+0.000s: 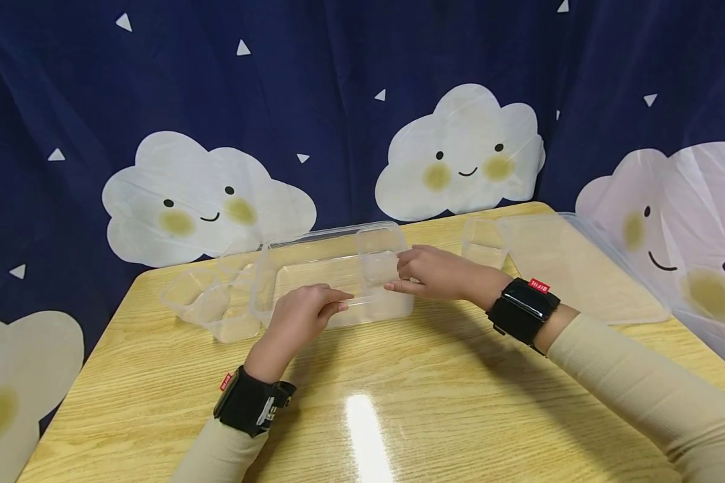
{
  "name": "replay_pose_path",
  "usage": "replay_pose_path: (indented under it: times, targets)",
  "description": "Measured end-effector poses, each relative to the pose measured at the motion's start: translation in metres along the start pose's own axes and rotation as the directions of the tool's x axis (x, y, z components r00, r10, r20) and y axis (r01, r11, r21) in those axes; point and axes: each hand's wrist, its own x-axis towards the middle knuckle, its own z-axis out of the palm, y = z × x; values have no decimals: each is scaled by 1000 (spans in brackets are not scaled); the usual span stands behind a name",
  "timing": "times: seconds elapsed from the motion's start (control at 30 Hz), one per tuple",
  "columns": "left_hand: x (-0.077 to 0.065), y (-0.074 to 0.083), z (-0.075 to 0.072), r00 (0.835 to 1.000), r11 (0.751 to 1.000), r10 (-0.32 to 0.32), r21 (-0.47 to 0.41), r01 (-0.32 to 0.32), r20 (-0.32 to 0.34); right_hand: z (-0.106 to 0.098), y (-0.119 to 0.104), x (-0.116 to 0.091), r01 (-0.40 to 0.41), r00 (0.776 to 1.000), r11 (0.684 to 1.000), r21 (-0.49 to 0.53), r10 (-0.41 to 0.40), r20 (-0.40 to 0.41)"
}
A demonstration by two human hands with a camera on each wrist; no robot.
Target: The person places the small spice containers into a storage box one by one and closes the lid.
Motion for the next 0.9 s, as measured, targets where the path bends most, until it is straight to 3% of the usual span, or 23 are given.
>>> replay_pose_path:
  times: [0.43,0.67,0.9]
  targets:
    - [-1,0,0,1000,1000,-3,4,3,0,0,1,-3,-10,1000,1000,0,10,2]
    - [-2,1,-1,999,1000,-3,-27,3,-32,5,3,-6,5,1000,1000,-17,-6,-25]
    - [-2,2,3,998,1000,9,-10,-10,-59,6,6,-12,42,993,998,35,-38,-112]
